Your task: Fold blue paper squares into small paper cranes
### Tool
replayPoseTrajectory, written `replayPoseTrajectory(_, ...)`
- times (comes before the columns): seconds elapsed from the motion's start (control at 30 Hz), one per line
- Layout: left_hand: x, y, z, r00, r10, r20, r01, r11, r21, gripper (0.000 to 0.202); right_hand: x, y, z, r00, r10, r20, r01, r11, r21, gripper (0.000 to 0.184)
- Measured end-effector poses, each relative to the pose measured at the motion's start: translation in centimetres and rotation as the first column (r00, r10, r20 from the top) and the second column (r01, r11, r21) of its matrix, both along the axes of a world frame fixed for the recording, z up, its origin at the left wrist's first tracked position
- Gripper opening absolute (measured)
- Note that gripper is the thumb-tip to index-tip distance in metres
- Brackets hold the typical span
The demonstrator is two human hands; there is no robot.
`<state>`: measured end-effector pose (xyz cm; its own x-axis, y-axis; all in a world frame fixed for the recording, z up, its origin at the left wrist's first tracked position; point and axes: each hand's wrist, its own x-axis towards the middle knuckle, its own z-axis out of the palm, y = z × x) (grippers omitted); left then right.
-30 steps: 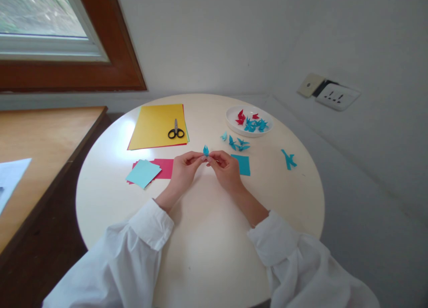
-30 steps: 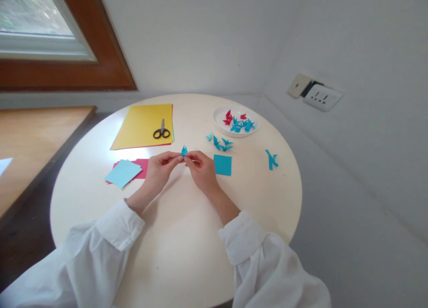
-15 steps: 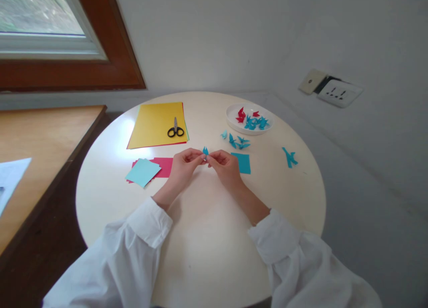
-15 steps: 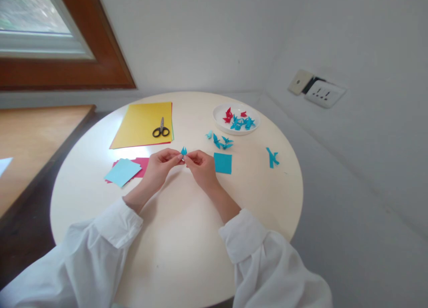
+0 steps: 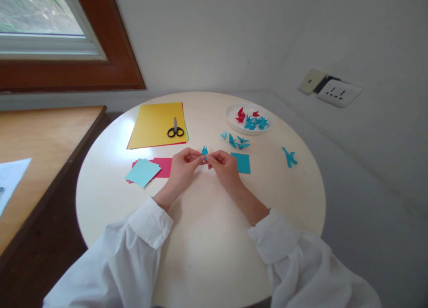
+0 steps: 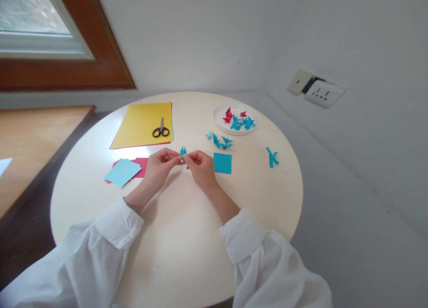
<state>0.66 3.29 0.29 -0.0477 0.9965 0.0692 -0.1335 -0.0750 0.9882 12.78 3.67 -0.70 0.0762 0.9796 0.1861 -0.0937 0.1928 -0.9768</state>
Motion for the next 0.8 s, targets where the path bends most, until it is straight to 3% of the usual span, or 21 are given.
replayPoseTrajectory(0.17,0.07,0.01,0.01,1.0,-0.006,0.013,0.005,1.0,0.031,0.025,-0.13,0.03,-0.16,1.0,-0.002,-0.015,0.002,1.0,-0.014,0.02)
replayPoseTrajectory(0.33,0.04,0.0,0.03,1.0,0.003,-0.011,-0.002,0.998,0.058,0.028,-0.26,0.23,-0.28,0.989,0.037,-0.141,-0.052,0.993,-0.109,0.029)
replayPoseTrajectory(0.43,-0.05,0.13,-0.28,0.995,0.011,-0.095,-0.002,0.995,0.095,0.029,-0.14,0.32,-0.31,0.996,0.036,-0.085,-0.045,0.993,-0.109,0.027)
replayPoseTrajectory(0.53,-0.07,0.24,-0.63,0.993,-0.006,-0.12,0.021,0.993,0.12,0.028,0.1,0.38,-0.43,1.0,0.005,0.018,-0.005,1.0,-0.026,0.02)
replayPoseTrajectory(0.8,0.26,-0.03,-0.46,0.995,-0.073,-0.064,0.069,0.996,-0.062,0.026,0.33,0.53,-0.65,0.995,-0.042,0.088,0.037,0.998,0.056,0.019)
